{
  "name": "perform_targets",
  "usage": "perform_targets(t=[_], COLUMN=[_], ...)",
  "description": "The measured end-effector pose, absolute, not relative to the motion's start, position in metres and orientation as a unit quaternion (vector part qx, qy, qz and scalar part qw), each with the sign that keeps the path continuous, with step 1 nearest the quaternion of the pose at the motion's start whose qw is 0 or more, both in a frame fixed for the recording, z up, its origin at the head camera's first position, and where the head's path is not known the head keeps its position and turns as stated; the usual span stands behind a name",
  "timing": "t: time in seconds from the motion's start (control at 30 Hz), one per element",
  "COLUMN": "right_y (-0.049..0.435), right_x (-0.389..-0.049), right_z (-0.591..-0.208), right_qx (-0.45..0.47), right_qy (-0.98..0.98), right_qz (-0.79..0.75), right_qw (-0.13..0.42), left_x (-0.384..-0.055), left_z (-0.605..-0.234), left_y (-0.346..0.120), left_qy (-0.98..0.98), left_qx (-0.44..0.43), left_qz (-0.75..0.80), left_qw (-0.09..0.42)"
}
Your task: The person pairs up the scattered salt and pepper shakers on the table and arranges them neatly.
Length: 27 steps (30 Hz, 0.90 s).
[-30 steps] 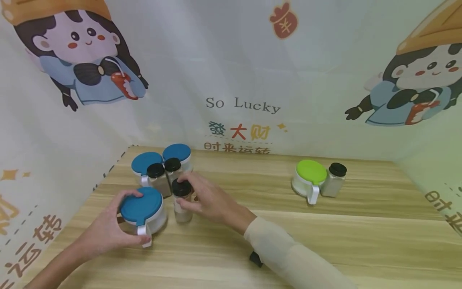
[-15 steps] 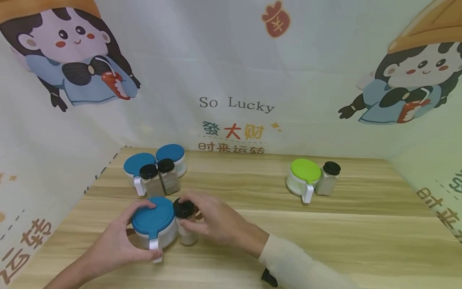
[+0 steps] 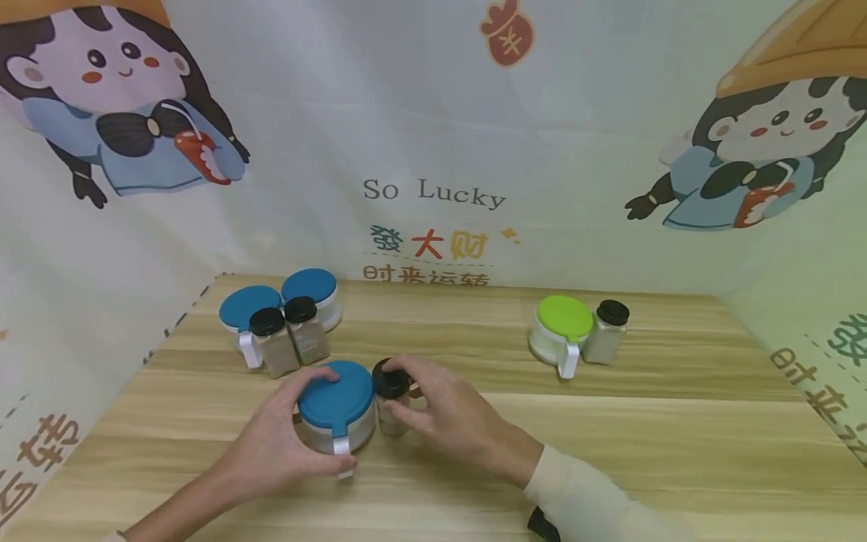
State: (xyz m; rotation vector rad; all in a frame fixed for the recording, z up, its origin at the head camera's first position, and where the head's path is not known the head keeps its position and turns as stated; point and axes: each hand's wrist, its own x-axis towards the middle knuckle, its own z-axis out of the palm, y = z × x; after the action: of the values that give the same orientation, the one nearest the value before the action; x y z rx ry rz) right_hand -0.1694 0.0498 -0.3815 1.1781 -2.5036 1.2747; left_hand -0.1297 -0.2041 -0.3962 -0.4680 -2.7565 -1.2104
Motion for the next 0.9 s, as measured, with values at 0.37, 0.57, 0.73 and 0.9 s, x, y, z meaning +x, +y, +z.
perform_targets(t=[0.37,0.57,0.73,0.9], right_y=[0.096,0.11,0.115,0.118], right_x=[-0.183,-0.2,-0.215,-0.223], right_z=[-0.381,-0.384,-0.384,-0.384], right_qx=[0.347,0.328,0.304,0.293], right_qy=[-0.819,-0.818,-0.819,-0.821], right_qz=[0.446,0.46,0.475,0.479], right_qw=[0.095,0.107,0.105,0.107], left_x=[-0.177,-0.21,-0.233,-0.242], left_z=[-0.391,-0.394,-0.395,-0.395], left_y=[-0.151,-0.136,-0.132,-0.127], left_qy=[-0.884,-0.863,-0.845,-0.849], left_qx=[-0.177,-0.223,-0.247,-0.244], left_qz=[-0.431,-0.452,-0.475,-0.469], left_qw=[0.042,0.029,0.004,-0.006])
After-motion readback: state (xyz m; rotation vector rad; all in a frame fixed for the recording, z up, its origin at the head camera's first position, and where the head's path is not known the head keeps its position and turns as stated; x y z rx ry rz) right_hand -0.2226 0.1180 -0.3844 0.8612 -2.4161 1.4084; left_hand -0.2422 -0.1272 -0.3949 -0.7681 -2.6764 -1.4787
